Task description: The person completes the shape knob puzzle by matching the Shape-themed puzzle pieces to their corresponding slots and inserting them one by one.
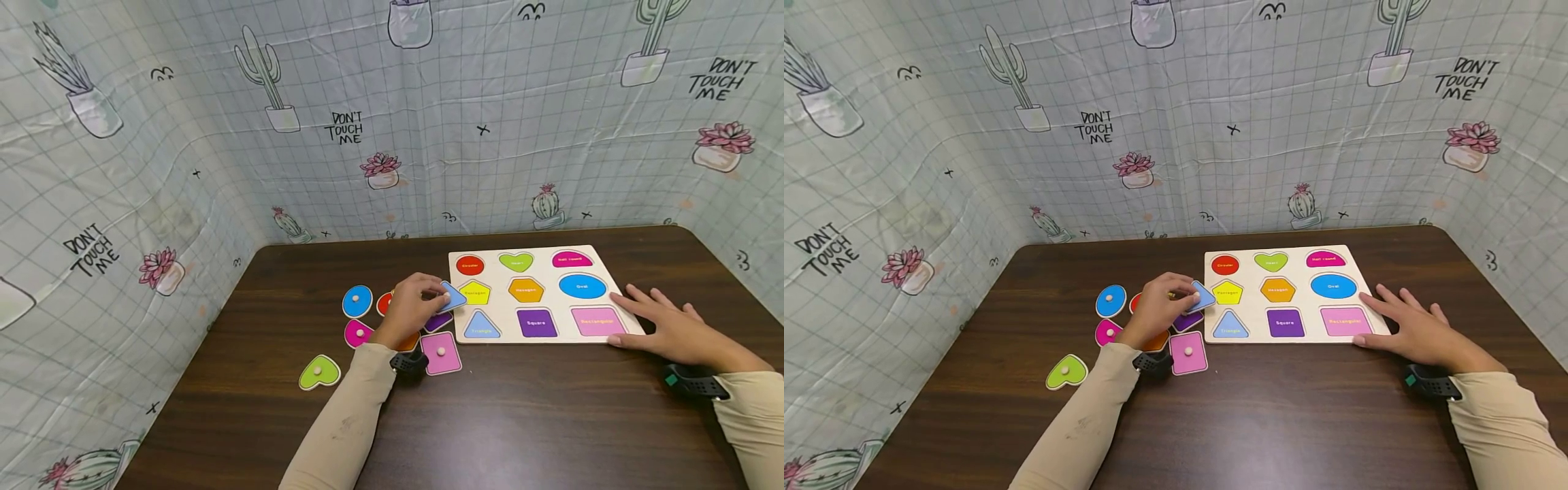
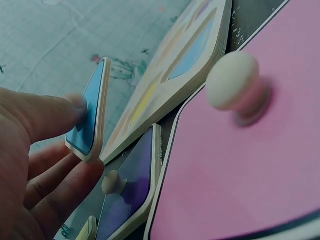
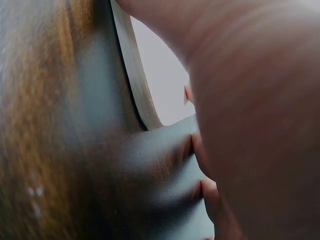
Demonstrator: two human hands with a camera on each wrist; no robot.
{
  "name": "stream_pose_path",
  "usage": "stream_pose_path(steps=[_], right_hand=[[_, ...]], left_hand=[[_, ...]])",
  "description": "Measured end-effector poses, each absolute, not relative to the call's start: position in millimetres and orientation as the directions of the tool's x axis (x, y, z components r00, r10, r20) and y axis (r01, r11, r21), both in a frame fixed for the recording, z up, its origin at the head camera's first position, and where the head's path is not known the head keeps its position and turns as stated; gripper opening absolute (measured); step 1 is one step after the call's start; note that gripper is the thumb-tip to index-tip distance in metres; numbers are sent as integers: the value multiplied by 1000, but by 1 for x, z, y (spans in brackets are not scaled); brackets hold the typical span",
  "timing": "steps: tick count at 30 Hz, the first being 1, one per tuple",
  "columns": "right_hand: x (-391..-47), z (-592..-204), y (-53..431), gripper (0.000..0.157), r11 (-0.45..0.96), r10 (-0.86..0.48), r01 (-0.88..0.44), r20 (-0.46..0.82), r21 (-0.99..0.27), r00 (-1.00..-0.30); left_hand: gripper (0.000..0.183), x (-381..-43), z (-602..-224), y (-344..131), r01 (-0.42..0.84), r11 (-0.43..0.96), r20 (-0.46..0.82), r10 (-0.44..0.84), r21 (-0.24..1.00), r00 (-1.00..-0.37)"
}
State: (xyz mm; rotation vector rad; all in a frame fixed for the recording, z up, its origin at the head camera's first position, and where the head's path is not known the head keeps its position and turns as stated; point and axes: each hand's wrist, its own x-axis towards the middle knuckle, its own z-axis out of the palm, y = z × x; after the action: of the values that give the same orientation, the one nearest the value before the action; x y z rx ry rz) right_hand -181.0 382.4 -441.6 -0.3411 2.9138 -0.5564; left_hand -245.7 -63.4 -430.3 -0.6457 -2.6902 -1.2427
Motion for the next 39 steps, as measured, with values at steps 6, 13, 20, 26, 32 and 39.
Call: stream_pose_path(steps=[6, 13, 20, 26, 32, 39], right_hand=[[-181, -442, 382, 94, 909, -249, -192, -111, -370, -962], [-182, -440, 382, 95, 912, -243, -186, -116, -366, -963], [-183, -441, 384, 93, 909, -257, -203, -107, -364, -960], [-181, -441, 384, 93, 910, -255, -200, -109, -363, -961], [-180, -440, 382, 93, 900, -262, -204, -103, -385, -960], [-180, -439, 382, 93, 905, -252, -201, -91, -375, -963]], left_hand=[[20, -240, -428, -62, 407, 587, 252, 331, 700, -909], [20, -238, -428, -59, 449, 580, 264, 377, 679, -888], [19, -237, -428, -54, 477, 545, 283, 403, 690, -870], [21, -234, -426, -46, 466, 534, 264, 412, 706, -872], [19, -229, -423, -40, 483, 586, 253, 433, 650, -865], [17, -227, -422, -31, 531, 640, 249, 482, 555, -840]])
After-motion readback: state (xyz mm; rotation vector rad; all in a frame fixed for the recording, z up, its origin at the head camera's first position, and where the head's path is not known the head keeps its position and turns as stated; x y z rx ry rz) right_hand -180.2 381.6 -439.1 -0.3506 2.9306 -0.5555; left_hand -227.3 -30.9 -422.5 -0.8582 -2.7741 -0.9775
